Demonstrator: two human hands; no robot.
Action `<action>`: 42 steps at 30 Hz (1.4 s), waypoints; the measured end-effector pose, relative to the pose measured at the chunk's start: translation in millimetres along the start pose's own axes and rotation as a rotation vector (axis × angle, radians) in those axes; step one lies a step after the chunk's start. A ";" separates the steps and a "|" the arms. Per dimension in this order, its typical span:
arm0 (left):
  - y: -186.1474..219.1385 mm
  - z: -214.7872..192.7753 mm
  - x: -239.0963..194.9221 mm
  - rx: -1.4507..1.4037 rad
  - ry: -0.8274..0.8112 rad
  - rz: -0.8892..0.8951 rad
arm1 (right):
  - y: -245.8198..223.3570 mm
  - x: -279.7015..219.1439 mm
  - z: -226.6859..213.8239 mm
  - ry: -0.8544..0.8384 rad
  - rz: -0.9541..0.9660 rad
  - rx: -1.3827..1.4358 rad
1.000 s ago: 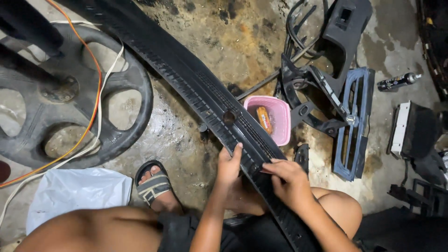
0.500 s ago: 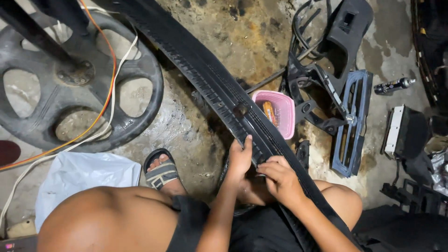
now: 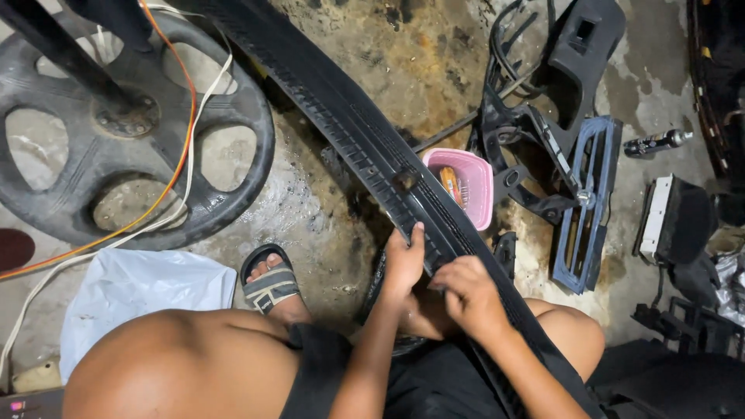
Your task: The person scrubs a long black plastic car part with a red sponge while sitting on the floor. The person holds the part steady with one hand and scrubs the surface with the other, occasionally dipping the sponge into a pink container of water.
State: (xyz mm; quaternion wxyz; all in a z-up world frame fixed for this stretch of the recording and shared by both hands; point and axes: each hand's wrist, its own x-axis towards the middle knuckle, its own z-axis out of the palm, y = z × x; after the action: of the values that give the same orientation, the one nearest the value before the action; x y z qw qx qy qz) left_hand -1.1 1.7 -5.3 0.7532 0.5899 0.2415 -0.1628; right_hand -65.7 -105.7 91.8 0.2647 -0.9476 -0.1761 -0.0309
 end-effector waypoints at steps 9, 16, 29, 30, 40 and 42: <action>8.6 -4.4 -7.5 0.004 -0.001 0.009 | -4.5 -0.4 -3.9 -0.011 -0.005 0.058; 2.7 -4.8 -6.5 -0.108 -0.039 -0.019 | 13.4 -7.2 -4.6 -0.081 -0.069 0.134; 9.7 -5.3 -5.5 -0.075 -0.048 -0.040 | 16.6 -3.0 -2.0 -0.020 -0.118 0.096; 6.4 -4.2 -5.0 -0.100 -0.031 -0.039 | 12.3 -5.7 -1.5 -0.059 -0.154 0.102; 5.4 -5.6 -2.6 -0.022 -0.031 -0.064 | 25.3 -4.2 -3.2 -0.013 -0.107 -0.011; 4.6 -5.4 -3.6 -0.084 -0.026 -0.045 | 12.9 -7.9 -1.7 -0.121 -0.182 0.095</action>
State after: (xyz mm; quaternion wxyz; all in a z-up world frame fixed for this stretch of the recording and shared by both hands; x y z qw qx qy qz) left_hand -2.5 7.9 -0.6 0.7765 0.5500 0.2515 -0.1769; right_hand -68.5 -119.4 85.7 0.2943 -0.9142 -0.2784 0.0111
